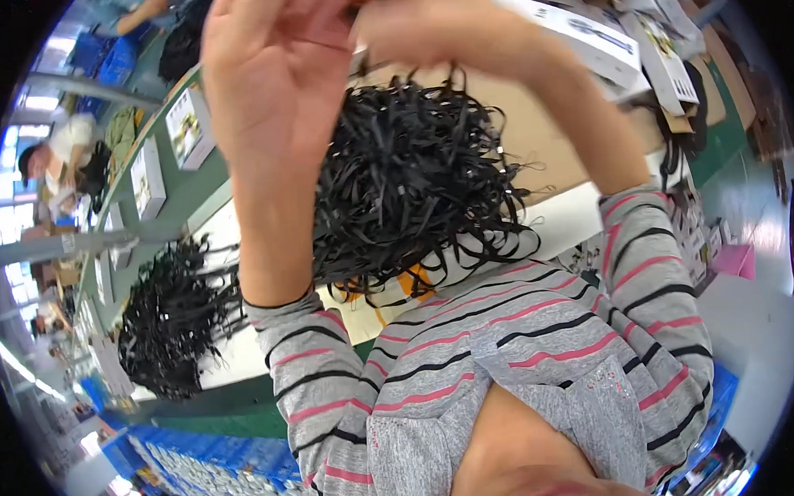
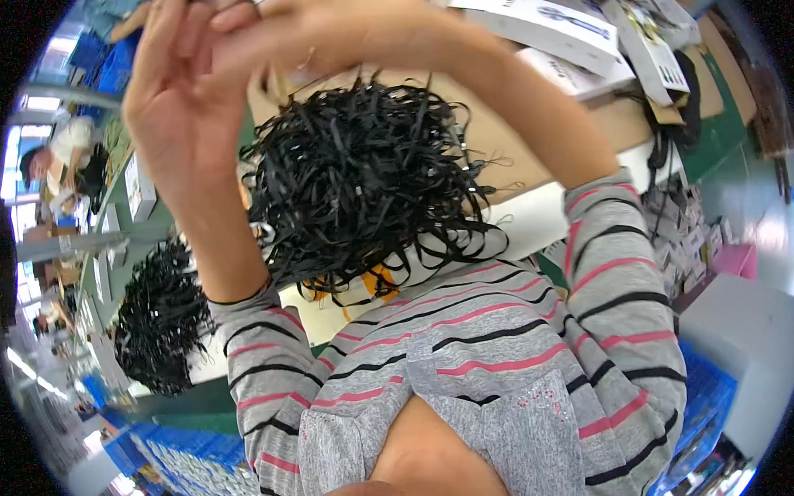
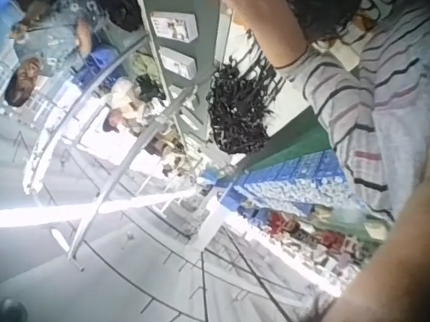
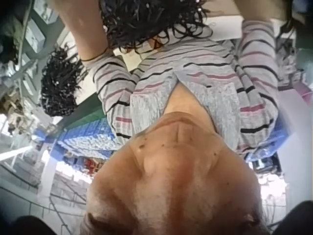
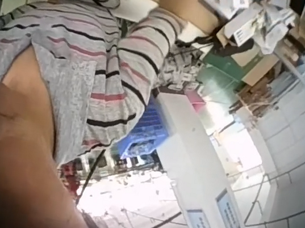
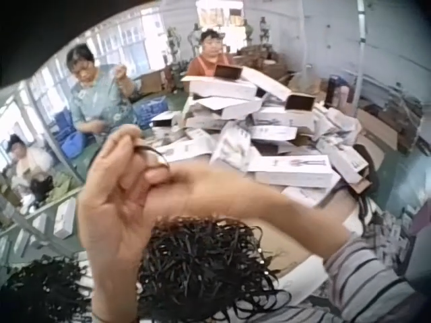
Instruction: The person packs small black lanyards into individual cardboard product boxes by hand, adding a product insert to each box.
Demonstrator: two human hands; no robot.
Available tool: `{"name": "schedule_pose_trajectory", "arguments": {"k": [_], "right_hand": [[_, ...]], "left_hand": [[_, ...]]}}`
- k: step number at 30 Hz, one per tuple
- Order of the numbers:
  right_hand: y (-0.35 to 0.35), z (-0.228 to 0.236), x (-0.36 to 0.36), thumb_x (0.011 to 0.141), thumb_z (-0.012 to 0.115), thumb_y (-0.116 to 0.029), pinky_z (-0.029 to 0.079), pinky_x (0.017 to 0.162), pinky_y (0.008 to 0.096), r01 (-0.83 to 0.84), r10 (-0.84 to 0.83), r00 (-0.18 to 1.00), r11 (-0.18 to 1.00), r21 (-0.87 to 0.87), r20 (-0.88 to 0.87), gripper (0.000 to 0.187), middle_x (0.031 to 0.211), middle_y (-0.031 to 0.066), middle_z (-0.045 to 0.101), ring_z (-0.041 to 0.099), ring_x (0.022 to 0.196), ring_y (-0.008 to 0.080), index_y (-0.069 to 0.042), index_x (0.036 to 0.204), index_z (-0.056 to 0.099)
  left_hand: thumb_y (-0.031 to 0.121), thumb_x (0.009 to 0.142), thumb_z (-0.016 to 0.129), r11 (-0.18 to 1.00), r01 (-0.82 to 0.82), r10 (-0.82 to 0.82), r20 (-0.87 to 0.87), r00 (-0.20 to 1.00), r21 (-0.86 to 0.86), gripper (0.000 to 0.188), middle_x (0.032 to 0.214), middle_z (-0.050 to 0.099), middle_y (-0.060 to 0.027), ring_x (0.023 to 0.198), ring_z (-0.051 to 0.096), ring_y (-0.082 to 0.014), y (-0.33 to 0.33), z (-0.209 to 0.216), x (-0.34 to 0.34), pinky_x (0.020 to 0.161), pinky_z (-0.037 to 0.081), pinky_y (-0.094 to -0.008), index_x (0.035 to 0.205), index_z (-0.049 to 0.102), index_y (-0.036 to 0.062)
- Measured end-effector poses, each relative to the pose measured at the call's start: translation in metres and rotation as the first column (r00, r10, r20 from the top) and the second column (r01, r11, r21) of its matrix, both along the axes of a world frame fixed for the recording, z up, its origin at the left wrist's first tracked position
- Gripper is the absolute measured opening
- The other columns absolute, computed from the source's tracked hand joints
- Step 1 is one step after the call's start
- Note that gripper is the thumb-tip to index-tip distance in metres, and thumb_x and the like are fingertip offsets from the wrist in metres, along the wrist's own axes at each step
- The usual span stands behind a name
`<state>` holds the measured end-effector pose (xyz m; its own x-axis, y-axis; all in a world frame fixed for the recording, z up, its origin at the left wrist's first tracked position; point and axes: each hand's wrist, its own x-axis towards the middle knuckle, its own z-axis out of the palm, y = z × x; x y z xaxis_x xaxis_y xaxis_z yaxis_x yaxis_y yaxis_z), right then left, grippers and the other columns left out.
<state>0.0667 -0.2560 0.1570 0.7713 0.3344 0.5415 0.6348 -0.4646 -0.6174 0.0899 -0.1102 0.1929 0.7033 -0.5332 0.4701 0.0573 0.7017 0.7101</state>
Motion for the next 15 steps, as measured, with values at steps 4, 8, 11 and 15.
{"name": "schedule_pose_trajectory", "arguments": {"k": [4,8,11,15], "right_hand": [[-0.003,-0.024,-0.055,0.085,0.061,-0.023,0.035,0.054,0.0180,-0.011,0.361,0.811,0.796,0.605,-0.460,0.022,0.069,-0.0027,0.058,0.047,0.062,0.0025,-0.002,0.089,0.068],[-0.032,-0.038,-0.090,0.086,0.056,-0.015,0.031,0.050,0.0175,0.267,0.078,0.890,0.709,0.653,-0.449,0.017,0.072,-0.0004,0.060,0.042,0.058,0.0019,0.000,0.088,0.064],[-0.056,-0.055,-0.104,0.091,0.047,-0.016,0.041,0.071,0.0221,0.281,-0.167,0.959,0.614,0.737,-0.227,0.020,0.098,0.0095,0.061,0.050,0.076,0.0061,-0.001,0.090,0.060],[-0.086,-0.064,-0.117,0.095,0.044,-0.021,0.040,0.071,0.0287,0.207,0.017,0.976,0.234,0.950,-0.217,0.031,0.077,0.0040,0.053,0.046,0.068,0.0120,-0.008,0.067,0.043]], "left_hand": [[0.008,0.090,0.049,0.980,-0.182,0.197,-0.246,0.949,0.083,0.017,0.075,0.051,-0.0033,0.074,0.051,-0.0159,-0.014,-0.007,0.010,0.087,0.042,-0.0335,0.103,0.052,-0.0035],[0.006,0.089,0.050,0.949,-0.083,0.192,-0.350,0.917,0.304,0.010,0.069,0.045,-0.0017,0.065,0.047,-0.0133,-0.018,-0.054,0.020,0.087,0.045,-0.0344,0.097,0.049,-0.0012],[0.002,0.080,0.060,0.894,0.355,-0.187,-0.493,0.849,0.273,0.009,0.074,0.058,-0.0033,0.073,0.061,-0.0164,-0.039,-0.118,0.016,0.083,0.052,-0.0354,0.086,0.055,0.0044],[0.012,0.083,0.064,0.673,0.660,-0.373,-0.618,0.692,0.333,0.021,0.088,0.063,-0.0130,0.082,0.064,-0.0221,-0.103,-0.159,-0.031,0.082,0.052,-0.0338,0.097,0.052,0.0013]]}}
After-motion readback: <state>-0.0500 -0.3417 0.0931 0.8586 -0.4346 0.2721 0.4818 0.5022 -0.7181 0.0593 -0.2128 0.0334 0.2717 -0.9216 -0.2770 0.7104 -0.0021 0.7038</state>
